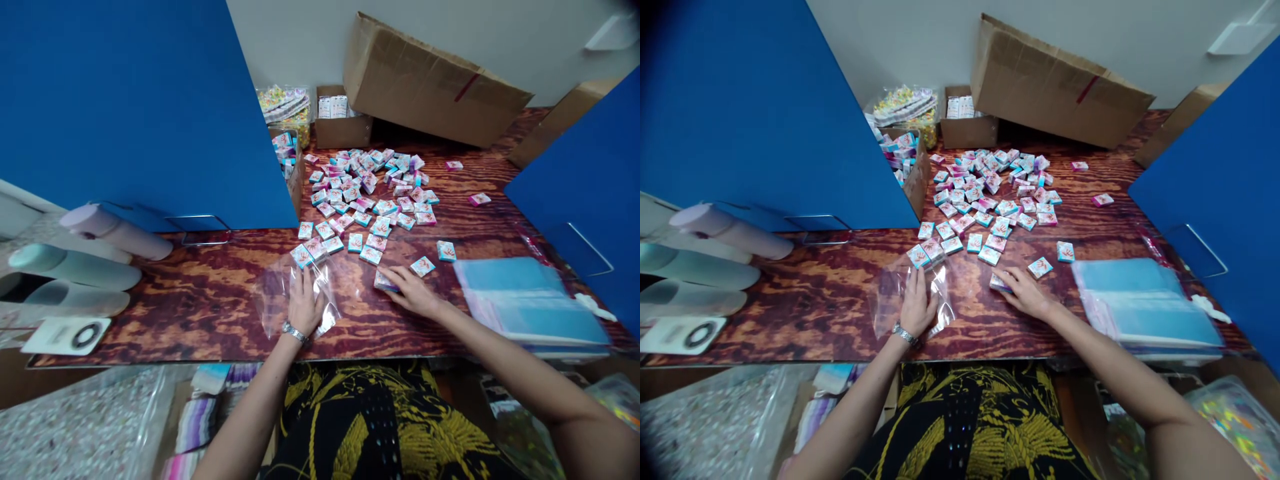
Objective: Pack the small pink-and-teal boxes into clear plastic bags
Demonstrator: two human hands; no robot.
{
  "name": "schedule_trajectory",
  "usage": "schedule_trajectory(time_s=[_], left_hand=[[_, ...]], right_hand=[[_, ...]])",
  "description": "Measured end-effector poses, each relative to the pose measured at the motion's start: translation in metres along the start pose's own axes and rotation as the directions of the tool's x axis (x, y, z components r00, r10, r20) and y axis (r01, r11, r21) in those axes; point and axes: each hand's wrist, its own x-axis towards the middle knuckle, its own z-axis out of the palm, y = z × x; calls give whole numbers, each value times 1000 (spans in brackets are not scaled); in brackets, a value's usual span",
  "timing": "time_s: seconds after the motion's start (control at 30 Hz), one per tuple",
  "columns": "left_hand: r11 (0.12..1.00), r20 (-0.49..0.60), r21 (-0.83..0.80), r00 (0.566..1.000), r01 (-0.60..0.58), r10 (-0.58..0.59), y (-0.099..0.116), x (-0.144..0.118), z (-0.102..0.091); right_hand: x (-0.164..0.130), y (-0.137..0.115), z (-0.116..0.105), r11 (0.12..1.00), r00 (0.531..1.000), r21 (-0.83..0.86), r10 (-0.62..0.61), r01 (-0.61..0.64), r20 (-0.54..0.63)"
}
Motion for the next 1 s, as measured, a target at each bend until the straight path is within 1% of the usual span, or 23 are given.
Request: schedule_trajectory(time_s=[0.1, 0.27, 0.37, 0.47, 0.57, 0.6, 0.67, 0.73, 0.8, 0.87, 0.9, 0.93, 1.0], left_hand=[[1000, 23, 22, 1000, -10, 9, 2, 0, -3], [1000, 42, 22, 999, -8, 7, 9, -9, -10], [1000, 35, 9, 999, -10, 10, 12, -24, -14], [1000, 13, -18, 1000, 20, -20, 12, -44, -17], [998, -11, -41, 999, 52, -53, 11, -60, -23], [997, -21, -48, 998, 64, -65, 10, -62, -26], [995, -41, -65, 996, 76, -79, 10, -65, -30], [993, -62, -86, 995, 75, -81, 12, -65, -33], [992, -75, -99, 993, 83, -90, 14, -64, -33], [990, -79, -86, 990, 110, -117, 16, -63, -32], [990, -81, -72, 988, 123, -128, 17, -63, -31], [990, -87, -60, 987, 131, -136, 19, -63, -31], [991, -106, -50, 986, 123, -128, 20, -62, -29]], right_hand=[[-8, -5, 7, 999, 999, -32, 20, -22, -42], [-21, -3, 3, 1000, 987, 1, 1, 0, -158], [-25, 0, 9, 999, 982, -11, -36, 35, -184], [-25, 3, 18, 998, 971, -43, -55, 46, -234], [-24, -5, 15, 998, 964, -52, -37, 25, -264], [-24, -13, 10, 999, 963, -48, -31, 19, -267], [-24, -35, -1, 999, 962, -27, -42, 36, -270], [-22, -66, -8, 994, 961, 3, -106, 111, -257], [-16, -99, -8, 979, 960, 26, -194, 204, -202], [-4, -126, 3, 968, 961, 18, -245, 249, -130], [3, -135, 11, 969, 964, 0, -247, 248, -97], [11, -141, 20, 972, 969, -28, -235, 233, -75], [29, -147, 40, 978, 979, -104, -190, 182, -70]])
